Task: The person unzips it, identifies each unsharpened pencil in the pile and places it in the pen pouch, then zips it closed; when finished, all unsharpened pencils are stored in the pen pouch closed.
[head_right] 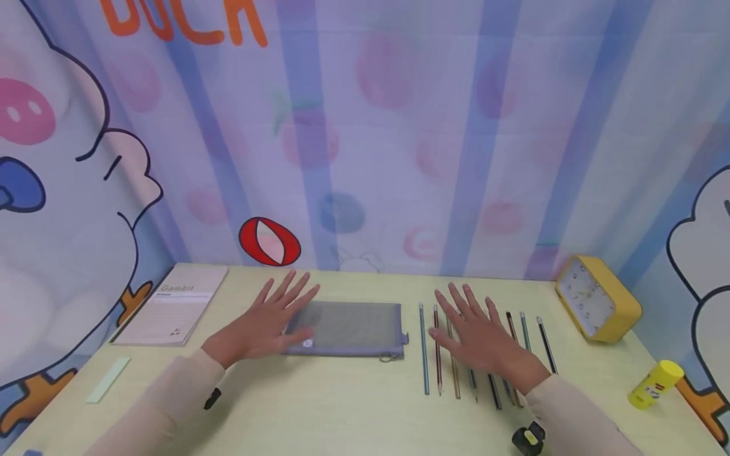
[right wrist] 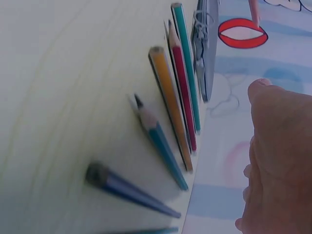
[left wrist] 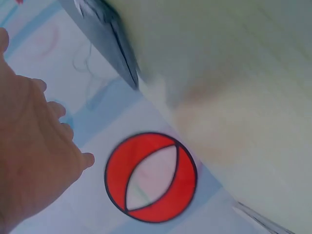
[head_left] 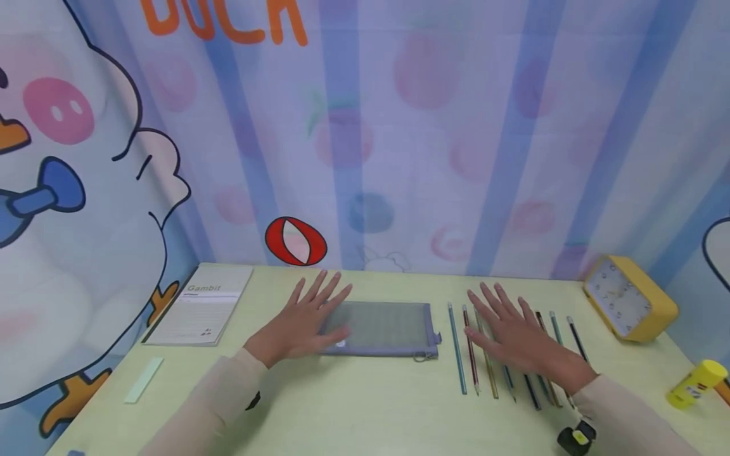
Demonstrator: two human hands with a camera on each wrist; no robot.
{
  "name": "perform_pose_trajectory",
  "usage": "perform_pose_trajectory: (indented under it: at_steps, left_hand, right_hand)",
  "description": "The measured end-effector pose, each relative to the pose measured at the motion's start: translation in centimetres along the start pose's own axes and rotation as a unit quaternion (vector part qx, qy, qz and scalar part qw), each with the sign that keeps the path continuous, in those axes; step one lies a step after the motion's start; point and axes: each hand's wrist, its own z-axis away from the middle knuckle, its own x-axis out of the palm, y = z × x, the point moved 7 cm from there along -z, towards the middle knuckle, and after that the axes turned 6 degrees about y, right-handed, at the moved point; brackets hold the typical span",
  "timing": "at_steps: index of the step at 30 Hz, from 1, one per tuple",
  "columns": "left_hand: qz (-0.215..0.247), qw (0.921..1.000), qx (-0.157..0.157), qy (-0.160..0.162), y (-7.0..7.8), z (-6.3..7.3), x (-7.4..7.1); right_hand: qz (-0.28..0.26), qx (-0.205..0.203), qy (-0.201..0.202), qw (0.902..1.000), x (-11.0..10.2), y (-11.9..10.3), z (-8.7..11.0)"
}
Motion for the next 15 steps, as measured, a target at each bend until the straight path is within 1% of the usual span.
perform_pose_trajectory:
  at_steps: [2,5,9,12,15]
  left_hand:
    - [0.01,0.9997,0.017,-0.01,1.2,-0.2,0.5]
    - [0.014,0.9987,0.044,-0.022,2.9,-0.4,1.1]
    - [0.023,0.9967,0.071,-0.032,4.6,-0.6,1.7]
    - [0.033,0.9953,0.077,-0.048,5.5,-0.8,2.1]
    - [0.032,0.9942,0.082,-0.063,6.3,-1.2,2.5]
  right_hand:
    - [0.0,-0.008,-0.004,1.0,0.5,-0.6,-0.1]
    - [0.002,-0.018,-0.018,0.9997,1.4,-1.4,-0.2]
    - [-0.012,-0.032,-0.038,0.9987,2.3,-2.8,0.0]
    - [-0.017,-0.043,-0.044,0.9979,2.6,-3.9,0.1]
    - [-0.006,-0.055,-0.045,0.9975,2.8,-4.6,0.0]
